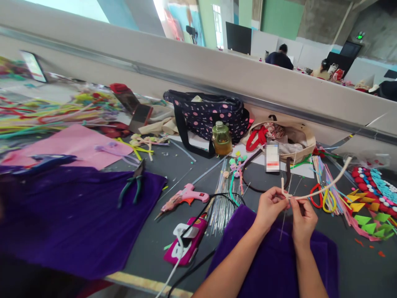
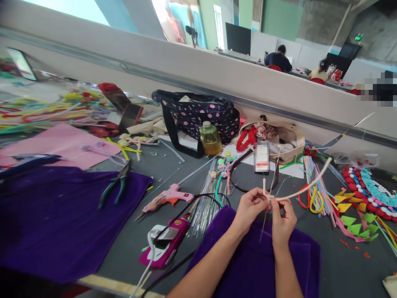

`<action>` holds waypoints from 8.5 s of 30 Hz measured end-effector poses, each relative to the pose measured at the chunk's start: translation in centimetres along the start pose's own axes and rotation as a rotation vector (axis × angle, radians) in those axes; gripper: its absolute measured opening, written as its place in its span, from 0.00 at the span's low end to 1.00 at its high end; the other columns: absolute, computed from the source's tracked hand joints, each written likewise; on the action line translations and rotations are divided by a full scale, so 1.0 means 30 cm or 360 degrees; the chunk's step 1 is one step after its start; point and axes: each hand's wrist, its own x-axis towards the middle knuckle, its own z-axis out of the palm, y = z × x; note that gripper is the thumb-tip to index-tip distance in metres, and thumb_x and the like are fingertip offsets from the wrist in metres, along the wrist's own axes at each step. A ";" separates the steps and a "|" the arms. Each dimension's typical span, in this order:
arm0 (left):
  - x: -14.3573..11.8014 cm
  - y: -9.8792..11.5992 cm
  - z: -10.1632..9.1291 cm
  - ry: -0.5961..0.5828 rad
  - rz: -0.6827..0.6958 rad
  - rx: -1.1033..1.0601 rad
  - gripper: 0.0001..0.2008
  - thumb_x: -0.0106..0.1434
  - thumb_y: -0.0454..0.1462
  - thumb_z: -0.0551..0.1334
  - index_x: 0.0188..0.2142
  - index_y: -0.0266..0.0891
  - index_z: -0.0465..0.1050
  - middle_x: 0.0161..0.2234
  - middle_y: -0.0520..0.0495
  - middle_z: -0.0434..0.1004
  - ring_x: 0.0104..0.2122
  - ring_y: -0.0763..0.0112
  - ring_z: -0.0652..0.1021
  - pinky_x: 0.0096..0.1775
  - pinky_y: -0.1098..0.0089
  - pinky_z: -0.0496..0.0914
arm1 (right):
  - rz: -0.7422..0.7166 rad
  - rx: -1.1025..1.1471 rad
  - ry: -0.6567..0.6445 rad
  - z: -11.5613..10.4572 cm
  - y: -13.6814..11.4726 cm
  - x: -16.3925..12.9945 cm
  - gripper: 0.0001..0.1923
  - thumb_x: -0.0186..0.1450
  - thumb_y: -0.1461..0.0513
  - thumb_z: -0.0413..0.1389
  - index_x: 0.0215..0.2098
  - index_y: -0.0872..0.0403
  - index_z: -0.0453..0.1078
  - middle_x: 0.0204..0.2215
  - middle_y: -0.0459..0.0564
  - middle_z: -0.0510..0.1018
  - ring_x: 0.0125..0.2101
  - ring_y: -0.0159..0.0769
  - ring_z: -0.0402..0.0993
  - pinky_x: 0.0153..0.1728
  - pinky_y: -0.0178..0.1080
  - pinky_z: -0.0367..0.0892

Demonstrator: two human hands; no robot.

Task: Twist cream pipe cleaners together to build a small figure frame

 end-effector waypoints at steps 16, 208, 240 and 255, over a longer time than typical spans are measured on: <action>0.016 -0.025 -0.013 -0.0145 0.0034 0.0200 0.08 0.49 0.33 0.65 0.30 0.34 0.69 0.22 0.55 0.68 0.18 0.78 0.71 0.23 0.76 0.64 | -0.0333 -0.0281 -0.0114 -0.024 -0.004 0.030 0.10 0.63 0.57 0.55 0.29 0.55 0.71 0.27 0.47 0.73 0.30 0.35 0.70 0.34 0.38 0.65; -0.012 -0.018 0.029 -0.0115 -0.0495 -0.0365 0.14 0.42 0.34 0.71 0.24 0.33 0.67 0.24 0.47 0.77 0.17 0.76 0.73 0.22 0.74 0.69 | 0.0633 0.0786 0.0382 -0.071 0.034 0.107 0.13 0.55 0.56 0.61 0.34 0.55 0.70 0.27 0.46 0.76 0.18 0.24 0.62 0.15 0.27 0.54; 0.013 -0.030 0.003 -0.0166 -0.0502 -0.0238 0.13 0.43 0.34 0.71 0.25 0.32 0.69 0.26 0.44 0.79 0.19 0.75 0.75 0.23 0.75 0.70 | 0.0316 0.0439 0.0308 -0.091 0.058 0.123 0.25 0.61 0.55 0.55 0.55 0.56 0.65 0.34 0.54 0.80 0.24 0.31 0.72 0.21 0.31 0.65; 0.002 -0.031 0.033 0.0086 -0.0203 -0.0105 0.14 0.41 0.36 0.73 0.23 0.33 0.70 0.20 0.50 0.75 0.19 0.76 0.74 0.22 0.76 0.68 | -0.0096 0.0054 0.0651 -0.084 0.040 0.116 0.14 0.61 0.55 0.58 0.34 0.59 0.76 0.51 0.59 0.71 0.47 0.46 0.70 0.34 0.41 0.72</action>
